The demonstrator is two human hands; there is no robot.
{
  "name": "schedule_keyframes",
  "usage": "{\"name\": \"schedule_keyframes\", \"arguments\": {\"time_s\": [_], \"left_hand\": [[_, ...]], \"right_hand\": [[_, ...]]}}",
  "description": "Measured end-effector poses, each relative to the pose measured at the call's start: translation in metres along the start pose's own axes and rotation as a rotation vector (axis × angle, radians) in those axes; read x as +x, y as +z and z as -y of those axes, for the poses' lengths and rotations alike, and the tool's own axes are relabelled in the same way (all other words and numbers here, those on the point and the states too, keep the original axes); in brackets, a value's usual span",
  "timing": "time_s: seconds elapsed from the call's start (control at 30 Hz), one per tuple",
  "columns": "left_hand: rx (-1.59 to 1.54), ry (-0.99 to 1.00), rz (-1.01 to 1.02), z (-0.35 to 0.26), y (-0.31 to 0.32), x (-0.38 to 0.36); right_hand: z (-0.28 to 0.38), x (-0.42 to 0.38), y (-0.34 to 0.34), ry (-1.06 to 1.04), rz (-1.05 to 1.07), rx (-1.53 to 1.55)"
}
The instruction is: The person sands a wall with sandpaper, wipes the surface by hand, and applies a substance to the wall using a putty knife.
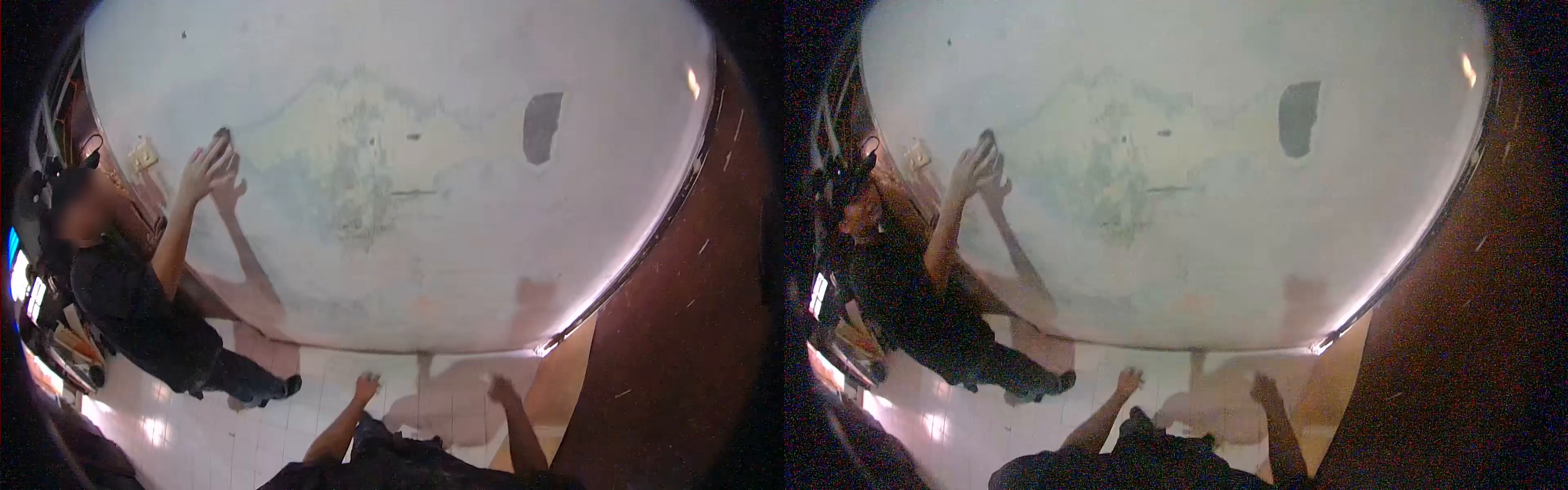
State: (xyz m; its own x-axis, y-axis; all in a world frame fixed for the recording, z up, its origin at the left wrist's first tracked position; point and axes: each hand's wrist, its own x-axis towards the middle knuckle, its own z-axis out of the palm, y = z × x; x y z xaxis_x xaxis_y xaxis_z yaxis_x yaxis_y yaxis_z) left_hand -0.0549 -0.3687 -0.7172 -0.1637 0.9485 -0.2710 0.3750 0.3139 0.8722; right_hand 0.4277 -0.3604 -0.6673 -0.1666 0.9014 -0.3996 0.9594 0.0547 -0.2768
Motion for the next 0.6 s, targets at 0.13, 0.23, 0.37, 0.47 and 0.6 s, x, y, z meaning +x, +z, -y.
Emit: {"name": "schedule_keyframes", "arguments": {"time_s": [0.13, 0.23, 0.37, 0.47, 0.6], "left_hand": [[-0.064, 0.325, 0.145, -0.176, 0.034, 0.004], [-0.078, 0.250, 0.285, -0.245, 0.047, -0.025], [-0.001, 0.328, 0.387, -0.258, 0.058, -0.043], [-0.011, 0.446, 0.339, -0.189, 0.081, -0.022], [-0.244, 0.065, 0.649, -0.189, 0.058, 0.012]], "right_hand": [[0.101, 0.005, -0.161, -0.254, -0.253, 0.314], [0.172, -0.036, -0.208, -0.244, -0.319, 0.535], [0.205, -0.044, -0.141, -0.546, -0.499, 0.784], [0.214, -0.027, -0.076, -0.417, -0.622, 0.693], [0.254, -0.022, -0.097, -0.300, -0.742, 0.747]]}}
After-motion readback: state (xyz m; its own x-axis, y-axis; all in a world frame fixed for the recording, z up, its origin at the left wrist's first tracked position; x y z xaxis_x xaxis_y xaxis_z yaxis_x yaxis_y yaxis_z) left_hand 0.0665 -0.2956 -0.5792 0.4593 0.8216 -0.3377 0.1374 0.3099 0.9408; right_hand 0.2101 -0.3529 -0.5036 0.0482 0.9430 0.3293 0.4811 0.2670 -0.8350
